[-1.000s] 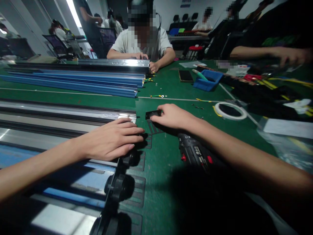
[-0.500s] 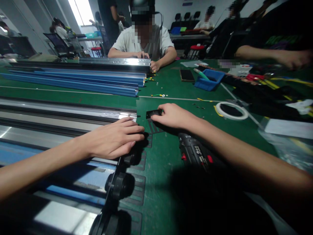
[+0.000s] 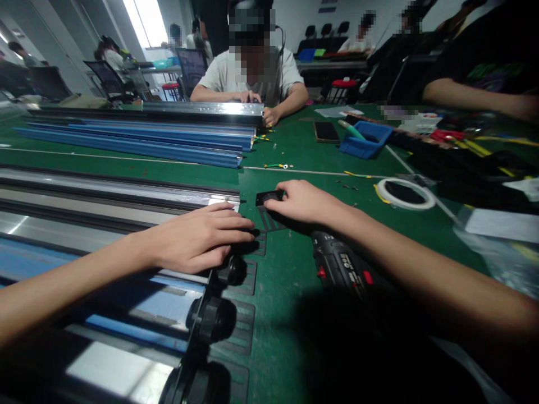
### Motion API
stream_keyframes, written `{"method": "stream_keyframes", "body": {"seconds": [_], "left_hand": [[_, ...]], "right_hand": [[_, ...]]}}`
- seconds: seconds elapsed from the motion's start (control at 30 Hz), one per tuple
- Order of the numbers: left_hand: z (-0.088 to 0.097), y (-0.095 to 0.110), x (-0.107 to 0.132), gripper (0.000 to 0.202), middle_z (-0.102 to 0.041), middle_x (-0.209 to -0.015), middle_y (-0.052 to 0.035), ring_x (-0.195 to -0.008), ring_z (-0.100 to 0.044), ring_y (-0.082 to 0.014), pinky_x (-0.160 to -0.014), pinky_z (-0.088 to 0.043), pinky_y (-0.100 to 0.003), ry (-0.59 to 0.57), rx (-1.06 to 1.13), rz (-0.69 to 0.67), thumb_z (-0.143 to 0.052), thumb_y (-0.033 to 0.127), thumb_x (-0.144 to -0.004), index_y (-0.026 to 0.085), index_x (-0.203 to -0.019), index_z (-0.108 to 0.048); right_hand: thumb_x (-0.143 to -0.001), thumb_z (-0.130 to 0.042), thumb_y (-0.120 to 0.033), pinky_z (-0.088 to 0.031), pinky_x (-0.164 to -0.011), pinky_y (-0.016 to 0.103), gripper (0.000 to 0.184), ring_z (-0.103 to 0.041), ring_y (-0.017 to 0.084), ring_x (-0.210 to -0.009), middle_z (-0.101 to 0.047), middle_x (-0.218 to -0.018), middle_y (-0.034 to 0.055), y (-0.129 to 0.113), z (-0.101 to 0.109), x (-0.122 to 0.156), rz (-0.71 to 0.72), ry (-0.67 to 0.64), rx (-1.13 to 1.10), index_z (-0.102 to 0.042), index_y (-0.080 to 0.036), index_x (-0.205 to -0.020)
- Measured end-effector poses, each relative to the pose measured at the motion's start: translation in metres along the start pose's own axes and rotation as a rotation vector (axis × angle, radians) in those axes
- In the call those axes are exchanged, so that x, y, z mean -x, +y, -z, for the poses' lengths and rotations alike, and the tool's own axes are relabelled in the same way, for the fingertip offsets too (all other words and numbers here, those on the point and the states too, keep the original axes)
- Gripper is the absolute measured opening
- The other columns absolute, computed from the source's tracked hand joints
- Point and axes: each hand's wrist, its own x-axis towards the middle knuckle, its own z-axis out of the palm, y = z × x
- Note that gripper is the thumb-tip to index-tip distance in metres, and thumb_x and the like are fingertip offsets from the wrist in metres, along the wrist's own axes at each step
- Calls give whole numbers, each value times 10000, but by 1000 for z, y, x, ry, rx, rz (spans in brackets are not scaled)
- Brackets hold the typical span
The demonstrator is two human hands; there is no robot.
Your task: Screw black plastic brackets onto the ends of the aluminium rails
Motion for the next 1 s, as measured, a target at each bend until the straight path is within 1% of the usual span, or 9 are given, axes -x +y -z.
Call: {"method": "stream_keyframes", "body": {"seconds": [0.1, 0.17, 0.27, 0.3, 0.37, 0.5, 0.6, 0.77, 1.0], "left_hand": [[1, 0, 3, 495, -500, -1612, -122, -1521, -433, -286, -1343, -213, -554, 24, 57, 15, -429, 276, -1045, 215, -1525, -528], [4, 0, 6, 450, -524, -1592, -123, -1519, -433, -278, -1342, -228, -542, 95, 143, 31, -415, 291, -1057, 217, -1472, -573], [9, 0, 10, 403, -593, -1512, -135, -1448, -503, -286, -1304, -320, -521, 253, 306, 60, -352, 356, -1077, 197, -1232, -689], [11, 1, 11, 422, -602, -1499, -136, -1432, -515, -293, -1293, -339, -523, 275, 339, 66, -331, 378, -1080, 194, -1156, -704], [13, 2, 12, 447, -571, -1536, -131, -1458, -486, -311, -1301, -324, -545, 242, 339, 55, -320, 400, -1077, 195, -1106, -716], [13, 4, 12, 402, -423, -1665, -110, -1575, -327, -323, -1350, -193, -592, 84, 188, -1, -372, 356, -1052, 202, -1201, -713], [11, 5, 11, 388, -417, -1669, -116, -1580, -322, -327, -1349, -214, -592, 85, 132, -9, -383, 330, -1041, 193, -1176, -720], [9, 3, 11, 351, -429, -1657, -130, -1558, -358, -338, -1331, -267, -604, 99, 129, -5, -413, 310, -1031, 187, -1154, -718], [7, 4, 10, 304, -429, -1649, -131, -1554, -359, -313, -1357, -221, -565, 73, 120, 4, -433, 278, -1036, 174, -1103, -711]], "right_hand": [[-910, -562, -568, -390, -600, 329, 393, -595, 210, -671, -725, -862, 107, -1, 1, 0, -5, -10, 5, -643, -190, -841], [-912, -559, -574, -395, -606, 331, 400, -602, 215, -681, -723, -862, 110, -1, 1, 0, -6, -12, 7, -647, -189, -847], [-909, -559, -583, -402, -611, 334, 408, -608, 221, -691, -719, -857, 108, 1, 0, -2, -6, -12, 7, -655, -190, -859], [-907, -561, -584, -402, -610, 334, 408, -608, 222, -691, -717, -852, 106, 1, 0, -2, -7, -14, 6, -657, -190, -861], [-904, -565, -576, -399, -606, 334, 399, -605, 221, -686, -713, -839, 101, 1, 0, -2, -10, -19, 4, -658, -190, -861], [-906, -565, -554, -393, -600, 331, 380, -592, 210, -670, -712, -838, 99, -1, 0, 0, -12, -18, 1, -651, -188, -849], [-909, -564, -551, -398, -607, 331, 379, -596, 213, -680, -713, -843, 100, -3, 1, 0, -15, -21, 13, -649, -187, -851], [-907, -568, -555, -399, -609, 334, 383, -602, 218, -690, -714, -845, 99, -3, 1, -1, -21, -24, 19, -661, -186, -866], [-912, -565, -560, -389, -601, 328, 385, -585, 208, -670, -713, -835, 98, -2, 1, 0, -9, -11, 12, -630, -189, -830]]}}
